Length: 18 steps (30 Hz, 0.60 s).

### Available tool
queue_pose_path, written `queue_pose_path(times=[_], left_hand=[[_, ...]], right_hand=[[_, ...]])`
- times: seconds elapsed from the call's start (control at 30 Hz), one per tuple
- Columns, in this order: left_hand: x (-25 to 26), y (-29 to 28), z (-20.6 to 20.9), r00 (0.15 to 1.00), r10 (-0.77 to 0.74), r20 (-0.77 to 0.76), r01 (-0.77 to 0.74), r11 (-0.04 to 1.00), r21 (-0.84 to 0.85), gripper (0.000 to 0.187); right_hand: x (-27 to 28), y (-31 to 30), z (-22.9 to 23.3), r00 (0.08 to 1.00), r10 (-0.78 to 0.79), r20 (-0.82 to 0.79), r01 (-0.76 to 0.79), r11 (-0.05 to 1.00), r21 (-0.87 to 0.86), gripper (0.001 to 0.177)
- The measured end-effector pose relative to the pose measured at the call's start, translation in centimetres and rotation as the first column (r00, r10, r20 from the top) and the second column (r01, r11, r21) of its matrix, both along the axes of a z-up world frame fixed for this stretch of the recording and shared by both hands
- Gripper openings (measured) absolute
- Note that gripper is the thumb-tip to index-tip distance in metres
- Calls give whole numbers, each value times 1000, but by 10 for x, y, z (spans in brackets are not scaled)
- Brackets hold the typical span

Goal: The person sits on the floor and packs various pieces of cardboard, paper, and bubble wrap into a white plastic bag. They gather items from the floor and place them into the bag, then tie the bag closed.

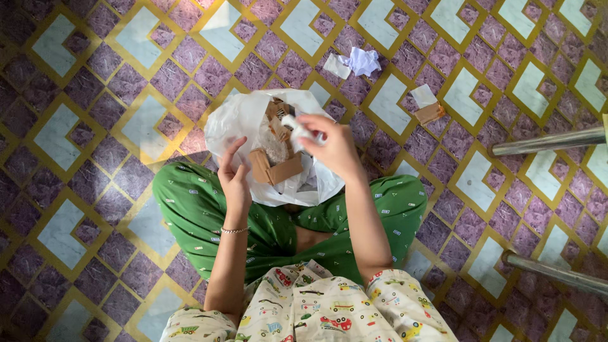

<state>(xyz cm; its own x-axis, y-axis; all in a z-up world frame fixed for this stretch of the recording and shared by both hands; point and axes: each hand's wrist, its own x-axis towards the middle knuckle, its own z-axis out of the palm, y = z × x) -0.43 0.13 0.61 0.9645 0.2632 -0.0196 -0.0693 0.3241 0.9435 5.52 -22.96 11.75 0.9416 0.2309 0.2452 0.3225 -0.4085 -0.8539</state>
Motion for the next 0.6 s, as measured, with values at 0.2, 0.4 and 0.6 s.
queue_pose_path(times=[0.2,0.4,0.6], left_hand=[[-6,-4,4,1000,18,-14,-16,991,134,60],[4,-20,20,998,-65,-5,65,988,138,61],[39,-64,41,965,-251,80,222,937,270,67]], right_hand=[[-10,-16,-10,998,-47,38,49,997,-55,33],[-11,-72,-32,966,-244,-88,251,965,71,23],[-22,-128,-70,885,-364,-292,413,901,130,17]])
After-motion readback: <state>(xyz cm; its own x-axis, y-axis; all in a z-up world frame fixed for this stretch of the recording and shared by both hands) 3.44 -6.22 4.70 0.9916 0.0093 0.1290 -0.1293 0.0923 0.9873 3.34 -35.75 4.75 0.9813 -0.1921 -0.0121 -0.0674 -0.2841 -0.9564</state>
